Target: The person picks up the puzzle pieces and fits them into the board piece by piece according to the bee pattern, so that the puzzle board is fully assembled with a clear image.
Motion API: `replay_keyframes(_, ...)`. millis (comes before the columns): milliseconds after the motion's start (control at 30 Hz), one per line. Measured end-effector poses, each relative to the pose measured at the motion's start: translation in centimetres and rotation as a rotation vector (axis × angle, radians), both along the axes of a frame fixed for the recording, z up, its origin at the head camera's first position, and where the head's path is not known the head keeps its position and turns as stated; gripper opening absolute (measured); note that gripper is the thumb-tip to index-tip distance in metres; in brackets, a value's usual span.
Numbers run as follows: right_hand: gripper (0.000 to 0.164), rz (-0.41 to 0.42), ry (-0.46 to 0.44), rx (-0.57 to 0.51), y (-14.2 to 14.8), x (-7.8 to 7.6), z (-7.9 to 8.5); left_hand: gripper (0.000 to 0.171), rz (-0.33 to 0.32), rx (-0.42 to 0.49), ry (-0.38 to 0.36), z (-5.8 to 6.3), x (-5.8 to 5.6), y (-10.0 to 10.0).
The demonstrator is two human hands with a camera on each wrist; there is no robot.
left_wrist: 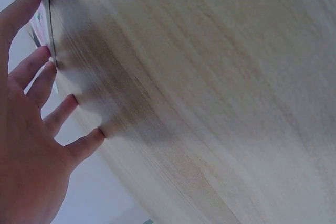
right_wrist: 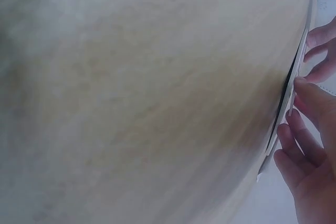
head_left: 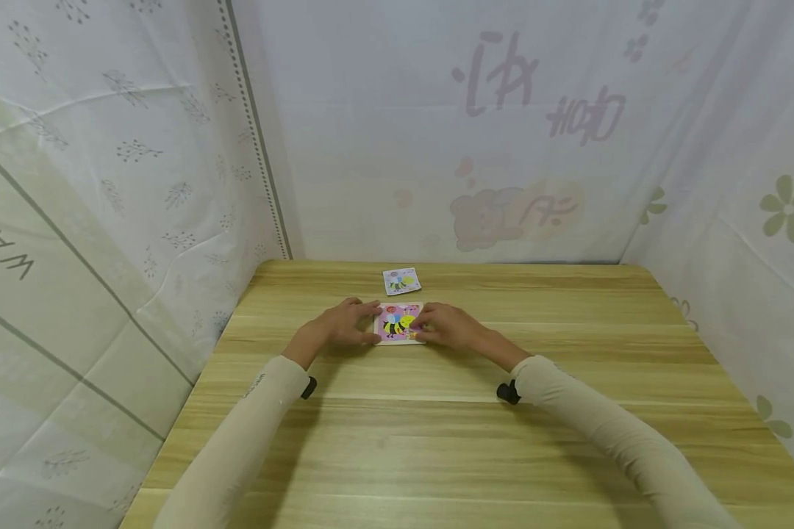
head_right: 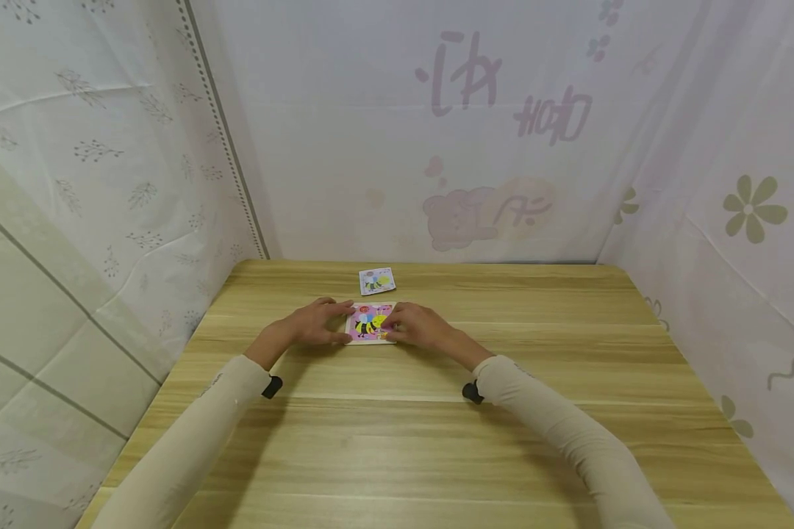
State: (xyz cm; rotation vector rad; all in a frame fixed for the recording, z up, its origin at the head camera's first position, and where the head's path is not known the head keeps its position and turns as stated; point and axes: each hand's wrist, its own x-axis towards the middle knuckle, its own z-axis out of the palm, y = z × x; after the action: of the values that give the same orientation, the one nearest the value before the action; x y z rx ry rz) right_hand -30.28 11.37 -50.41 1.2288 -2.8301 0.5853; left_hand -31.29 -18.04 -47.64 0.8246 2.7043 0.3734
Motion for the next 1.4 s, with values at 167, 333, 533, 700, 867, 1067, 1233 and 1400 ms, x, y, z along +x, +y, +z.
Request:
replay_keyframes(167, 0.027, -0.003, 0.018, 0.015, -0.08, 0.04, -0.09, 0.076, -0.003, -0.009, 0.008, 0.1, 0.06, 0.07)
replay_keyframes(333, 0.026, 0.0, 0.032, 0.01, -0.21, 0.12, -0.03, 0.076, -0.004, -0.015, 0.007, 0.22, 0.12, 0.03)
replay_keyframes(533, 0.026, -0.017, 0.006, 0.03, -0.53, 0.03, 0.07, 0.076, 0.002, -0.012, -0.001, 0.16, 0.04, 0.04)
replay_keyframes(700, 0.024, -0.026, -0.005, 0.043, -0.7, -0.1, 0.19, 0.075, -0.002, -0.012, 0.001, 0.13, -0.02, 0.05)
replay_keyframes(867, 0.022, -0.023, -0.008, 0.062, -0.63, -0.14, 0.2, 0.075, -0.006, -0.008, -0.002, 0.25, 0.02, 0.12)
replay_keyframes(1067, 0.02, -0.013, 0.005, 0.063, -0.6, -0.19, 0.22, 0.075, -0.007, -0.009, -0.001, 0.21, -0.09, 0.21)
replay_keyframes(1233, 0.017, 0.004, 0.024, 0.062, -0.65, -0.17, 0.1, 0.075, 0.006, -0.009, -0.011, 0.12, -0.11, 0.26)
replay_keyframes(1400, 0.017, 0.019, 0.036, 0.063, -0.67, -0.08, 0.12, 0.076, 0.011, -0.008, -0.01, 0.21, -0.06, 0.16)
